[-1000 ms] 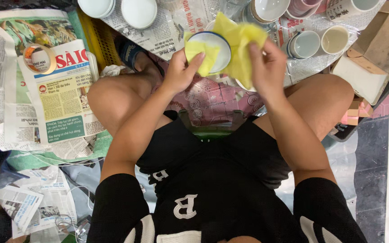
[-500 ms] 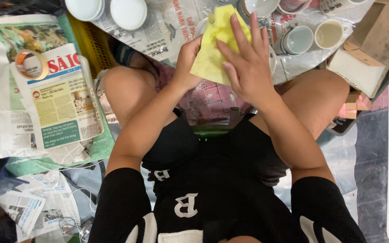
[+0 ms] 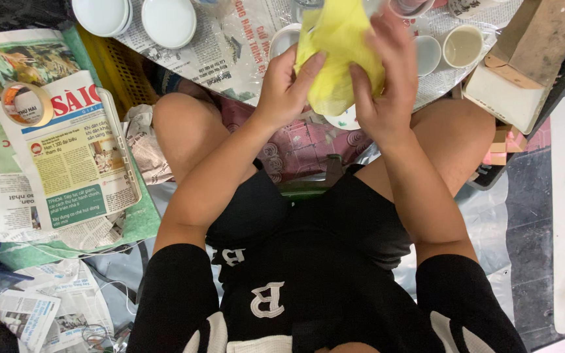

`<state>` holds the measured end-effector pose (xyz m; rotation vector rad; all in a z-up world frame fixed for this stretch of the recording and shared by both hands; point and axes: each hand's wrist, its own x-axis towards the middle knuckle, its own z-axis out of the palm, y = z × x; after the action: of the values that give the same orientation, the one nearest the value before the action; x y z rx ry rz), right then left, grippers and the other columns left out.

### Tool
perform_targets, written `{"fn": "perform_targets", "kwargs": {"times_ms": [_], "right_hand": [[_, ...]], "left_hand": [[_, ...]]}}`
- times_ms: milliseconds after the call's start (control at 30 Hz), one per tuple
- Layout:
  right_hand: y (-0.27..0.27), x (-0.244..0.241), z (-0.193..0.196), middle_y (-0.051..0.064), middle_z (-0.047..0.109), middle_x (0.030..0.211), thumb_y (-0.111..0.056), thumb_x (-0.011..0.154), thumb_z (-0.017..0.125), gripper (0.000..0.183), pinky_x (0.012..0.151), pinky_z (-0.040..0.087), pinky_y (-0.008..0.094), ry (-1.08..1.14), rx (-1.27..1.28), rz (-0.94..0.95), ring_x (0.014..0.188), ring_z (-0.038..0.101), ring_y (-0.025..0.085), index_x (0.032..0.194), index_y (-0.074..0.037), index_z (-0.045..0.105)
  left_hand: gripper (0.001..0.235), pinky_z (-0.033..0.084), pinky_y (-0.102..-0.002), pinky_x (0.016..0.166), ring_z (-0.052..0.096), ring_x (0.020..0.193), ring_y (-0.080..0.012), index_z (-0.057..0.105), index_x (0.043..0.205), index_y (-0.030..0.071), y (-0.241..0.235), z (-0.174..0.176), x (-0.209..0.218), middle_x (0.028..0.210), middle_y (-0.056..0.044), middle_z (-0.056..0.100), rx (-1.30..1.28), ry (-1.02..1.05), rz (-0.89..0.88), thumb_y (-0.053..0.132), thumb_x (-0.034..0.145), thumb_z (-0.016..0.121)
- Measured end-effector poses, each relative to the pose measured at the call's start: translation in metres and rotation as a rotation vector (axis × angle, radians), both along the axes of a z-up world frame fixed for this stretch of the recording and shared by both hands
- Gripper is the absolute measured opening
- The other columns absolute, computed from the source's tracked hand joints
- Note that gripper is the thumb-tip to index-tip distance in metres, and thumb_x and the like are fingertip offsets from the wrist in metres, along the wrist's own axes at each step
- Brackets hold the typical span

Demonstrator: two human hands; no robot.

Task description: The person wipes multiple small ceramic items, including cups, bowls, and saucers, using a yellow cloth. They handle each item one at a time, wiping the exterior and interior surfaces, then place them back on the table.

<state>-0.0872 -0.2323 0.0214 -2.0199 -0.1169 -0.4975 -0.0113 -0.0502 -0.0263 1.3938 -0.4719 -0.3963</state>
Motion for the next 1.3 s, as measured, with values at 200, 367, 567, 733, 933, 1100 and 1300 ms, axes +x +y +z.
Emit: {"fn": "perform_targets", "kwargs": {"times_ms": [200, 367, 567, 733, 933, 1100, 1300], "right_hand": [[0.011, 0.005, -0.007, 0.013, 0.077, 0.116, 0.01, 0.101, 0.074, 0.029, 0.091, 0.06, 0.031, 0.206, 0.204, 0.001, 0.104, 0.073, 0.021, 0.127, -0.001, 0.071], [0.026, -0.001, -0.009, 0.016, 0.075, 0.114, 0.011, 0.09, 0.079, 0.021, 0.089, 0.06, 0.031, -0.012, 0.123, 0.11, 0.105, 0.075, 0.023, 0.108, 0.004, 0.073], [0.038, 0.0, -0.009, 0.02, 0.072, 0.082, 0.003, 0.089, 0.077, 0.01, 0.065, 0.052, 0.034, 0.121, -0.199, -0.019, 0.071, 0.069, 0.023, 0.099, 0.005, 0.075], [0.043, 0.004, -0.019, 0.021, 0.072, 0.102, 0.004, 0.106, 0.059, 0.03, 0.078, 0.053, 0.029, 0.263, -0.024, 0.071, 0.086, 0.071, 0.02, 0.135, 0.003, 0.064], [0.036, 0.009, -0.025, 0.014, 0.074, 0.123, 0.012, 0.097, 0.069, 0.032, 0.1, 0.056, 0.029, 0.19, 0.288, 0.166, 0.112, 0.071, 0.017, 0.128, 0.004, 0.069], [0.032, 0.012, -0.038, 0.013, 0.076, 0.112, 0.011, 0.093, 0.081, 0.019, 0.094, 0.061, 0.03, 0.109, 0.332, 0.117, 0.105, 0.074, 0.015, 0.109, 0.005, 0.073], [0.024, 0.013, -0.042, 0.007, 0.075, 0.096, 0.005, 0.095, 0.084, 0.015, 0.078, 0.056, 0.024, 0.12, 0.325, 0.008, 0.089, 0.069, 0.009, 0.104, 0.004, 0.072]], "left_hand": [[0.046, 0.059, -0.03, 0.079, 0.075, 0.085, -0.0174, 0.037, 0.148, -0.005, 0.026, 0.003, -0.004, 0.106, -0.012, 0.071, 0.227, -0.163, -0.088, 0.015, 0.11, 0.052], [0.043, 0.058, -0.036, 0.091, 0.077, 0.104, -0.0287, 0.055, 0.139, -0.002, 0.053, -0.008, -0.006, 0.11, -0.02, 0.074, 0.204, -0.392, -0.073, -0.003, 0.096, 0.055], [0.022, 0.058, -0.036, 0.073, 0.078, 0.083, -0.0309, 0.067, 0.119, -0.001, 0.062, -0.023, -0.017, 0.091, -0.019, 0.074, 0.361, -0.375, 0.105, 0.009, 0.099, 0.068], [0.03, 0.058, -0.035, 0.08, 0.077, 0.089, -0.0259, 0.057, 0.132, -0.002, 0.067, -0.03, -0.012, 0.102, -0.019, 0.075, 0.342, -0.303, 0.157, 0.007, 0.103, 0.057], [0.054, 0.054, -0.036, 0.099, 0.068, 0.117, -0.0287, 0.039, 0.152, -0.005, 0.062, -0.036, -0.013, 0.127, -0.023, 0.068, 0.161, -0.275, 0.042, -0.007, 0.1, 0.056], [0.047, 0.064, -0.033, 0.094, 0.081, 0.106, -0.0273, 0.048, 0.145, 0.003, 0.051, -0.034, -0.016, 0.113, -0.018, 0.077, 0.27, -0.346, 0.048, -0.005, 0.101, 0.063], [0.042, 0.062, -0.037, 0.08, 0.079, 0.101, -0.0335, 0.041, 0.134, 0.002, 0.038, -0.025, -0.017, 0.106, -0.021, 0.075, 0.282, -0.42, 0.156, -0.001, 0.1, 0.067]]}}
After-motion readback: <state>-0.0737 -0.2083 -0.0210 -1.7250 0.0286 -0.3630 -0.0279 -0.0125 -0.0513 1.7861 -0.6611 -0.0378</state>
